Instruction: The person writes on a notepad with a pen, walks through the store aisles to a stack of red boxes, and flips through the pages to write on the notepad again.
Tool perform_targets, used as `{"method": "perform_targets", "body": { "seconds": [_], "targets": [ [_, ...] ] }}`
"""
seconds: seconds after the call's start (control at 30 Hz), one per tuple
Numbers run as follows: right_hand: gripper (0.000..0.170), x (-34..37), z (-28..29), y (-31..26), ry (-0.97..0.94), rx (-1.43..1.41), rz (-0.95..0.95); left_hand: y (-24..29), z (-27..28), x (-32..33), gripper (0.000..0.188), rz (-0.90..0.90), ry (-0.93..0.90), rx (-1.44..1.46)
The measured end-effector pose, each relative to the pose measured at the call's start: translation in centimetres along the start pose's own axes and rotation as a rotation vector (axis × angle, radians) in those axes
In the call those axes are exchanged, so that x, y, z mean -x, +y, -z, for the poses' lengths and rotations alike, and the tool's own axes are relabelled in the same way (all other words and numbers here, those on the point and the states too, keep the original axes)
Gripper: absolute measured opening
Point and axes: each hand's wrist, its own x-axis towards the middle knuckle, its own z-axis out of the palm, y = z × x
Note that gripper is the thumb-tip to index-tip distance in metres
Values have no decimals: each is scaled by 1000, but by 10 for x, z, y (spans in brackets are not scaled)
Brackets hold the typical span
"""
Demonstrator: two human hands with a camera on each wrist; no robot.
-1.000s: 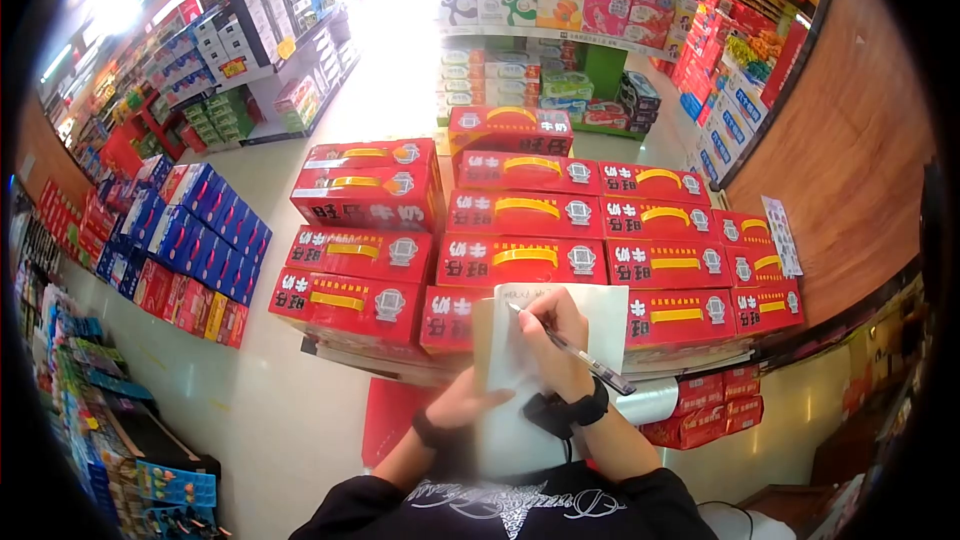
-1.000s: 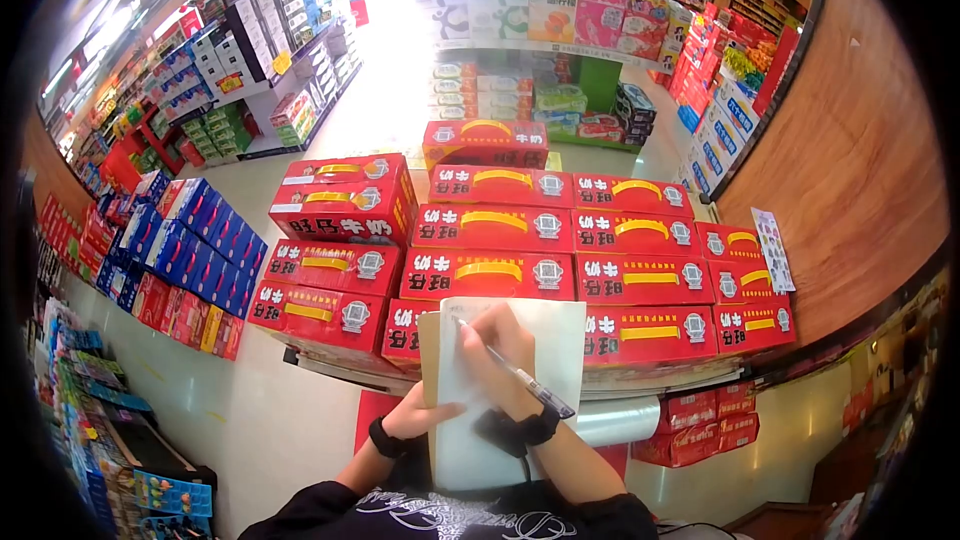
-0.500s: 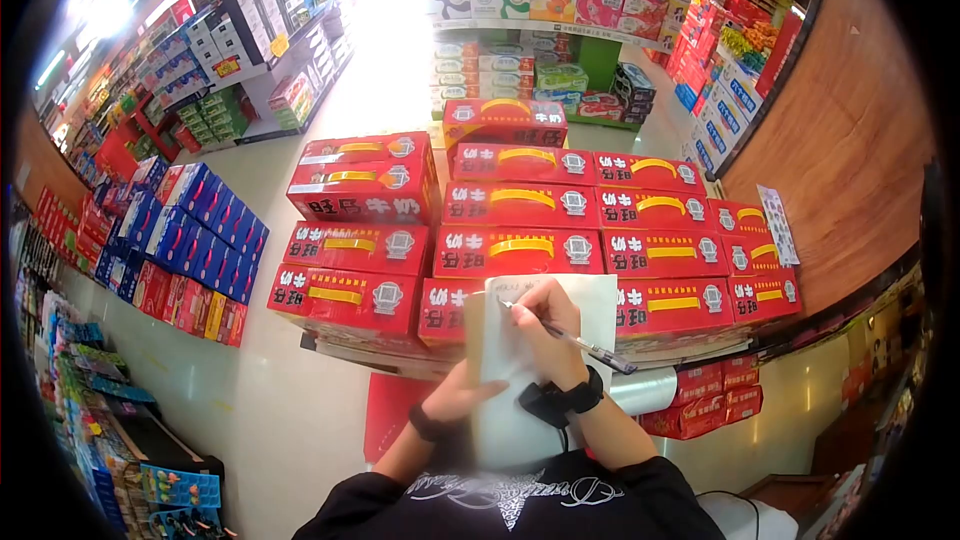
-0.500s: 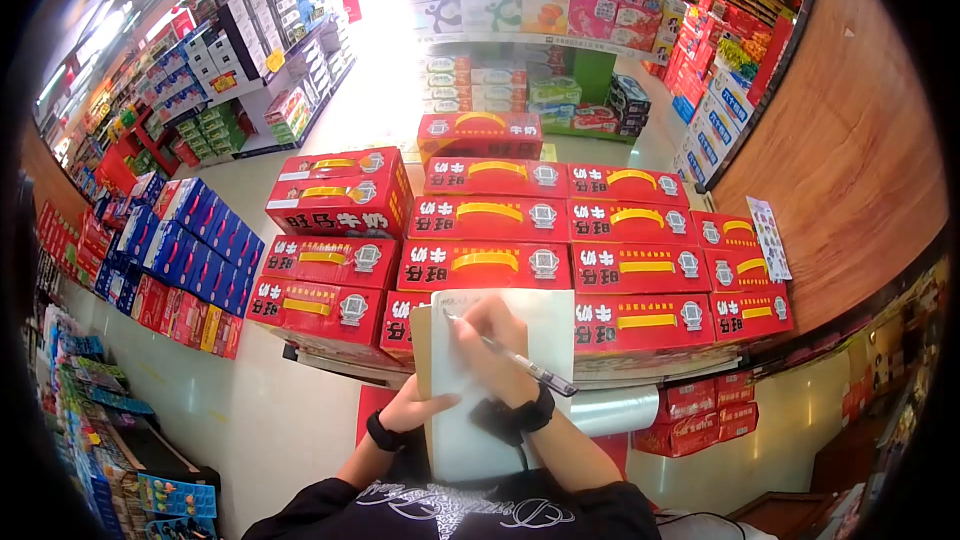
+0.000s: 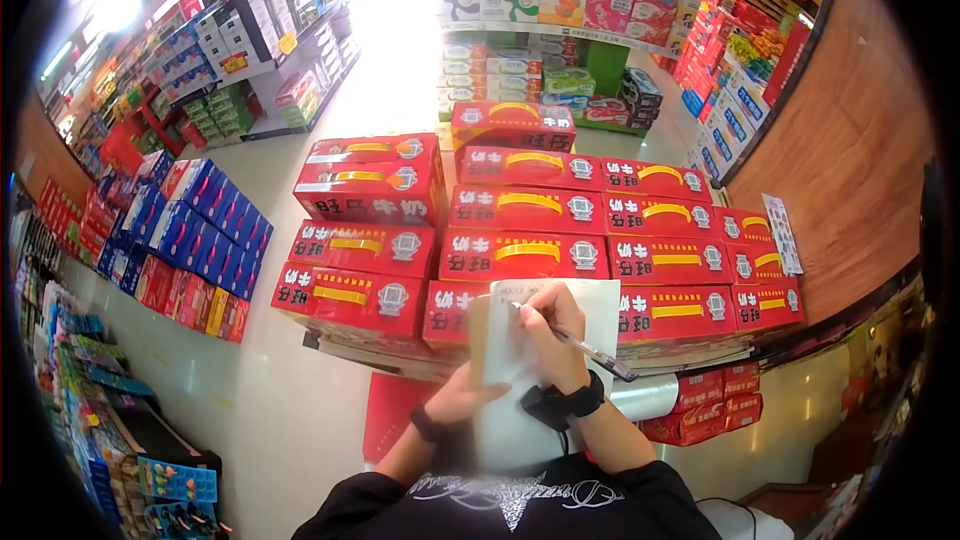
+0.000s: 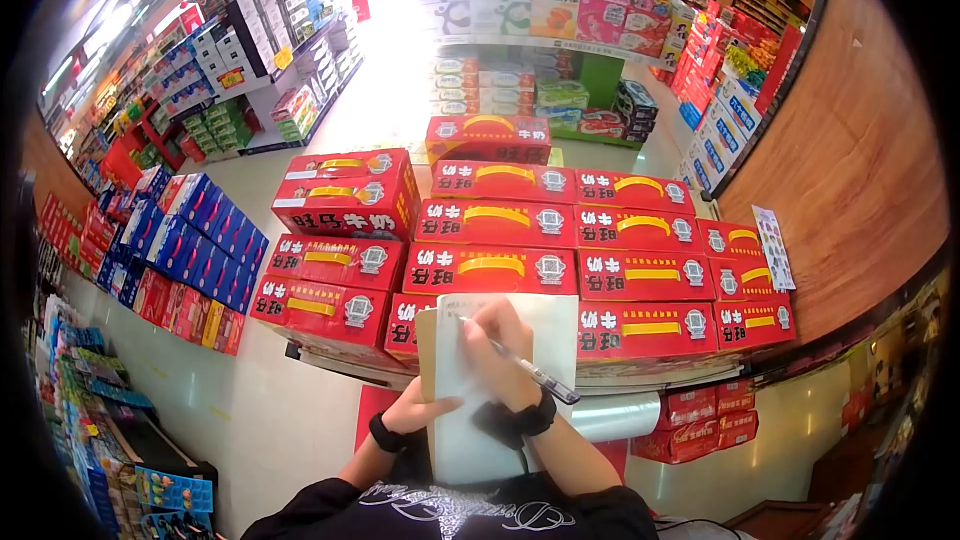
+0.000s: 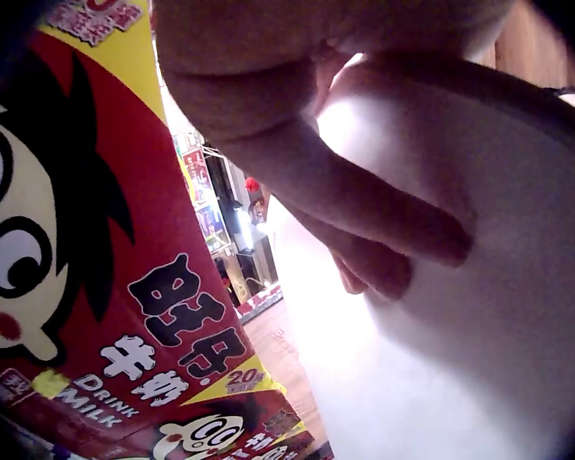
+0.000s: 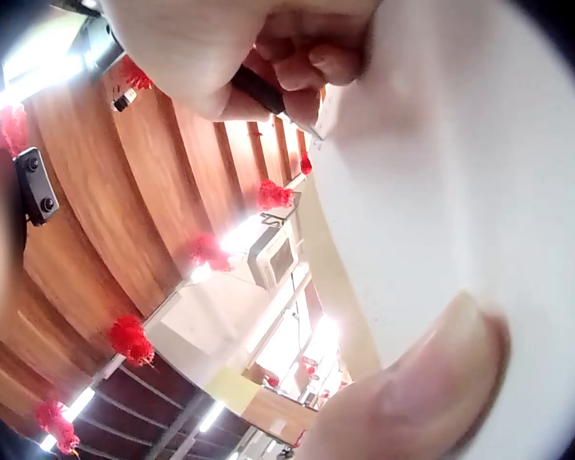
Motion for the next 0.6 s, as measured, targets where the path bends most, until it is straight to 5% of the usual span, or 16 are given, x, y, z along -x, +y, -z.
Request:
{"method": "perform_targets", "body": {
  "seconds": [0.1, 0.2, 0.6],
  "targets": [
    [7, 0, -2, -2, 25, -35, -18, -3, 4, -2, 47, 7, -72, -31],
    [8, 0, 0, -1, 0, -6, -27, 0, 0, -4, 35, -26, -22, -13],
    [8, 0, 4, 1, 53, -9, 21, 0, 1, -5, 39, -26, -36, -21]
  ]
}}
